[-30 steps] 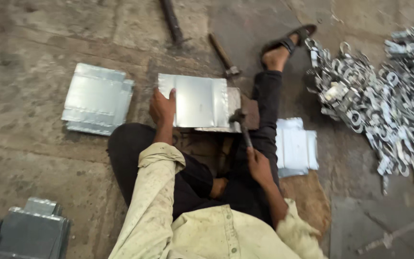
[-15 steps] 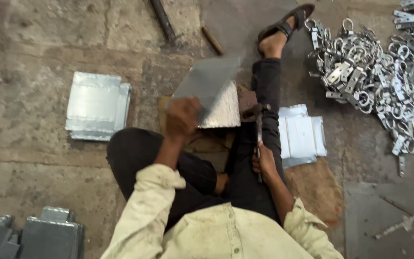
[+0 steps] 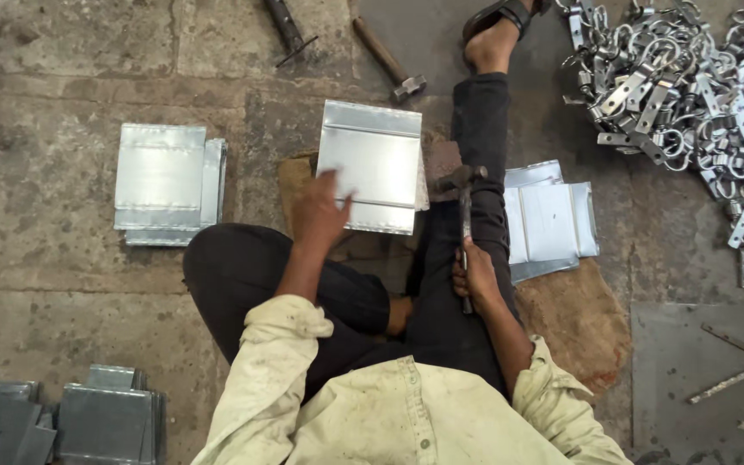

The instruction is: The person hammers the edges of a metal sheet against a block on the floor while sitting cross-legged.

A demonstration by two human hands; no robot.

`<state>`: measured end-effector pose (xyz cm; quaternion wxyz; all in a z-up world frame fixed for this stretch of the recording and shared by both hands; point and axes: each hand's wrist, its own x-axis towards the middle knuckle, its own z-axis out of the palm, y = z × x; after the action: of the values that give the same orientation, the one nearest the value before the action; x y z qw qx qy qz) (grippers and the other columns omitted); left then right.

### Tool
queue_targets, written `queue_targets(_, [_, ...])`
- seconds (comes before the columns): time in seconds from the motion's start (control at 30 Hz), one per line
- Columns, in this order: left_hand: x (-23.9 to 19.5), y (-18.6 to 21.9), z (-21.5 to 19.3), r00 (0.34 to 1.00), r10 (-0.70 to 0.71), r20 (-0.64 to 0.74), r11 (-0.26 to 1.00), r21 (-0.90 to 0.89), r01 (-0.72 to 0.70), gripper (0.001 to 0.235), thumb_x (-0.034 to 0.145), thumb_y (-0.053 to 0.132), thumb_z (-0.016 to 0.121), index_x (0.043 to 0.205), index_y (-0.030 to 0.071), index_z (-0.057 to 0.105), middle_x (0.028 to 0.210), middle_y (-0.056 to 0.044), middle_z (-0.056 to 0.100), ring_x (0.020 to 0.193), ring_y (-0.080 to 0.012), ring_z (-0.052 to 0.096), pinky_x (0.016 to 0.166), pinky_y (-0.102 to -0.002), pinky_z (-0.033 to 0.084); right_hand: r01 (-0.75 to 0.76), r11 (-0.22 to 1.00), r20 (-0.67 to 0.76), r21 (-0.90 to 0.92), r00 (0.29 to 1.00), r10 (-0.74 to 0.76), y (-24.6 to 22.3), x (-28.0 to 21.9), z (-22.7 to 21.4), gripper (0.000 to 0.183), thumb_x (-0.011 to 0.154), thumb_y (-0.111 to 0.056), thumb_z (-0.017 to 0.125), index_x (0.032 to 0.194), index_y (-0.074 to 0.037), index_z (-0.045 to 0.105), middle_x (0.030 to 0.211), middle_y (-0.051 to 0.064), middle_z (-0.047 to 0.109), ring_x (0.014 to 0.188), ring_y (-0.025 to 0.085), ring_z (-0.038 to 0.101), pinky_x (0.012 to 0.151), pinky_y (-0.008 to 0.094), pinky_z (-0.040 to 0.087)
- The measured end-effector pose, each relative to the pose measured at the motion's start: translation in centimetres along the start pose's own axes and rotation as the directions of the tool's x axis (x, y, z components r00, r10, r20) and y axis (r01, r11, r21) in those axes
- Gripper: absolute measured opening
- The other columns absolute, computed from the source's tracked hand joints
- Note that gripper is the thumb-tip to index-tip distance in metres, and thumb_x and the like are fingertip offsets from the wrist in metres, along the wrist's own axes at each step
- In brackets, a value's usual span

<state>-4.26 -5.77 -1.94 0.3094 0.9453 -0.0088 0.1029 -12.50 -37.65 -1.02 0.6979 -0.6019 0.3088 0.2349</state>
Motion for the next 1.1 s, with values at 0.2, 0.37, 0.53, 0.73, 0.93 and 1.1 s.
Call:
queue_targets(0.2, [4.1,-6.6,5.7,0.934,-0.354,0.048,0.884,-0.308,0.351,0.082,0.080,0.044,0.087,0.135,-0.006,0.051,0.128,-0.032,0.060,0.119,-0.0471,0.058,0.098,-0.050,0.048,0.065,0.992,-0.030,-0.110,0.997,-0.068,0.1,0.0,0.4,0.045,0.106,-0.052,0.044,0.087,-0.012,0.048,0.057,-0.001,0.038,0.040,0.009,0.033,0.036,0.027,0.026])
queue_targets(0.37, [4.7,-9.8,10.8,0.901,-0.433,-0.022,0.803,-0.465,0.374,0.077,0.086,0.034,0.086,0.137,-0.008,0.047,0.135,-0.033,0.052,0.123,-0.0452,0.056,0.102,-0.049,0.047,0.197,0.964,-0.038,-0.176,0.978,-0.207,1.6,-0.7,0.6,0.043,0.106,-0.048,0.046,0.089,-0.008,0.053,0.059,0.000,0.044,0.041,0.010,0.038,0.036,0.028,0.029])
queue_targets(0.53, [5.5,-9.9,12.6,0.866,-0.435,-0.246,0.842,-0.453,0.294,0.062,0.089,0.019,0.083,0.129,-0.008,0.045,0.130,-0.032,0.052,0.123,-0.0456,0.052,0.103,-0.051,0.042,0.561,0.806,0.136,-0.187,0.828,-0.545,-0.2,-4.7,1.9,0.034,0.110,-0.037,0.051,0.104,-0.004,0.060,0.067,0.002,0.057,0.048,0.011,0.053,0.043,0.026,0.043])
queue_targets(0.73, [6.2,-8.1,11.9,0.871,-0.482,-0.094,0.719,-0.610,0.332,0.072,0.088,0.021,0.081,0.136,-0.007,0.035,0.132,-0.031,0.054,0.124,-0.0434,0.056,0.107,-0.048,0.044,0.433,0.745,0.080,-0.506,0.884,-0.460,-3.4,-5.5,6.5,0.065,0.098,-0.019,0.059,0.159,-0.022,0.035,0.058,0.005,0.052,0.045,0.014,0.049,0.041,0.029,0.042])
queue_targets(0.93, [6.0,-8.3,14.5,0.873,-0.447,-0.193,0.762,-0.594,0.258,0.094,0.093,0.018,0.084,0.147,-0.017,0.015,0.141,-0.044,0.038,0.131,-0.0538,0.042,0.108,-0.053,0.035,0.511,0.425,0.161,-0.747,0.759,-0.631,-3.2,-3.1,6.2,0.064,0.104,-0.014,0.063,0.164,-0.013,0.040,0.078,0.019,0.060,0.065,0.026,0.053,0.062,0.033,0.047])
queue_targets(1.1, [5.5,-6.6,12.2,0.856,-0.504,-0.115,0.724,-0.597,0.346,0.082,0.092,0.023,0.080,0.143,-0.013,0.027,0.138,-0.038,0.048,0.128,-0.0503,0.051,0.106,-0.051,0.040,0.742,0.120,0.223,-0.659,0.345,-0.911,-3.8,-3.5,5.8,0.061,0.108,-0.005,0.056,0.164,-0.008,0.033,0.118,0.025,0.065,0.096,0.030,0.065,0.085,0.035,0.053])
